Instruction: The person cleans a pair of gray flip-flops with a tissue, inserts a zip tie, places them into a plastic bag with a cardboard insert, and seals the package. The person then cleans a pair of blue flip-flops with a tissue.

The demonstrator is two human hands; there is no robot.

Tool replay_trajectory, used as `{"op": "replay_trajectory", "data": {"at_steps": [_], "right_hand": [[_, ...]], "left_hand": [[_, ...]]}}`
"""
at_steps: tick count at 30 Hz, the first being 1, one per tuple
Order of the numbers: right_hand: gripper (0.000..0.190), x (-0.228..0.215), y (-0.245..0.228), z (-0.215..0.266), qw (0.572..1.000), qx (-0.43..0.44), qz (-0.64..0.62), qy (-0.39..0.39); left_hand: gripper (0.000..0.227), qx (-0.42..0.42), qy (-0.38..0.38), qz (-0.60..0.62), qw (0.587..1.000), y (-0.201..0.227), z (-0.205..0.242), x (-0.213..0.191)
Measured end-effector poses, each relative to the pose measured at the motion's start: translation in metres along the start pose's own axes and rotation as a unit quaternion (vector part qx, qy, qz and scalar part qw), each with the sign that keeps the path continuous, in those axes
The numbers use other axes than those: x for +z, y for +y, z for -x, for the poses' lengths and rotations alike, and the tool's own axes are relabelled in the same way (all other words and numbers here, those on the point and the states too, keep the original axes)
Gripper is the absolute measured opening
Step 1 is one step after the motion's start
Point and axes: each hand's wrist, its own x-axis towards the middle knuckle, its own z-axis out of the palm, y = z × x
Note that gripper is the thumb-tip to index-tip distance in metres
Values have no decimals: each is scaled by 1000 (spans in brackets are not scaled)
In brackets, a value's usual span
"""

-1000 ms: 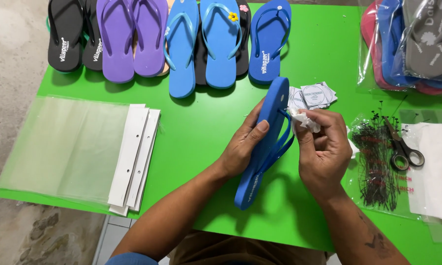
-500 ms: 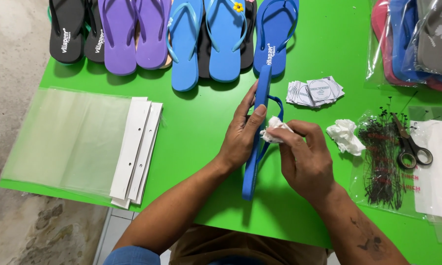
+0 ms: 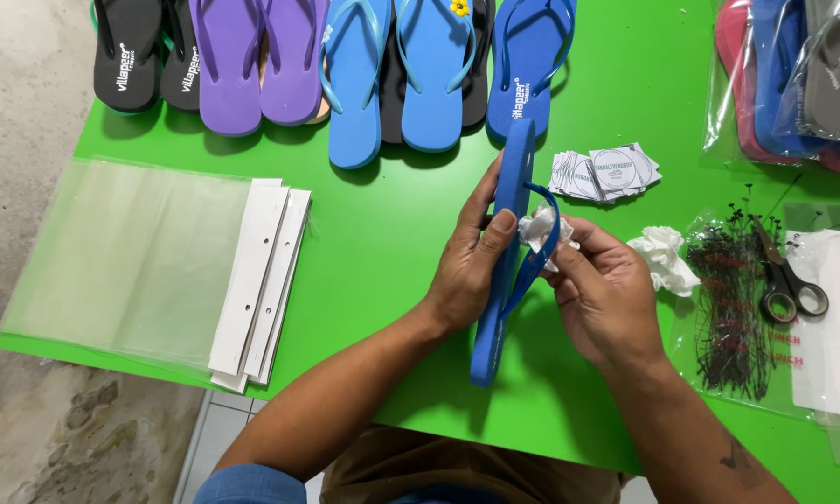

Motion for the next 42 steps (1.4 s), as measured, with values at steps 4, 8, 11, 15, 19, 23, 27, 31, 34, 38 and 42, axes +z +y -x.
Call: {"op": "replay_trajectory", "data": {"at_steps": [4,8,11,15,19,23,27,31,34,38,42], "right_hand": [[29,-3,-6,-4,996,40,-74,-20],[29,-8,4,-4,994,30,-77,-71],[29,-5,6,0,994,7,-59,-89],[23,-3,15,7,994,-36,-29,-103],[19,7,3,13,989,-64,33,-125],[17,15,-7,16,967,-115,159,-161],[17,18,-6,18,944,-167,229,-166],[16,20,-6,18,918,-224,279,-169],[22,17,-2,16,873,-286,364,-157],[24,13,2,13,853,-341,381,-107],[21,1,-7,7,883,-304,352,-59]], "left_hand": [[64,-3,-3,6,1000,-6,-3,0],[64,-30,4,36,999,-16,-6,-2],[63,-37,9,53,998,-16,-9,-2],[63,-47,24,86,995,-14,-11,-2],[61,-59,30,131,989,-12,-13,-5],[60,-65,46,183,980,-12,-12,-5],[58,-63,50,205,975,-23,-13,-8],[52,-52,46,218,974,-15,-13,-13],[52,-50,46,207,976,-16,-12,-11],[44,-68,54,370,925,-45,-22,-19],[24,-106,45,332,936,5,-20,-25]]}}
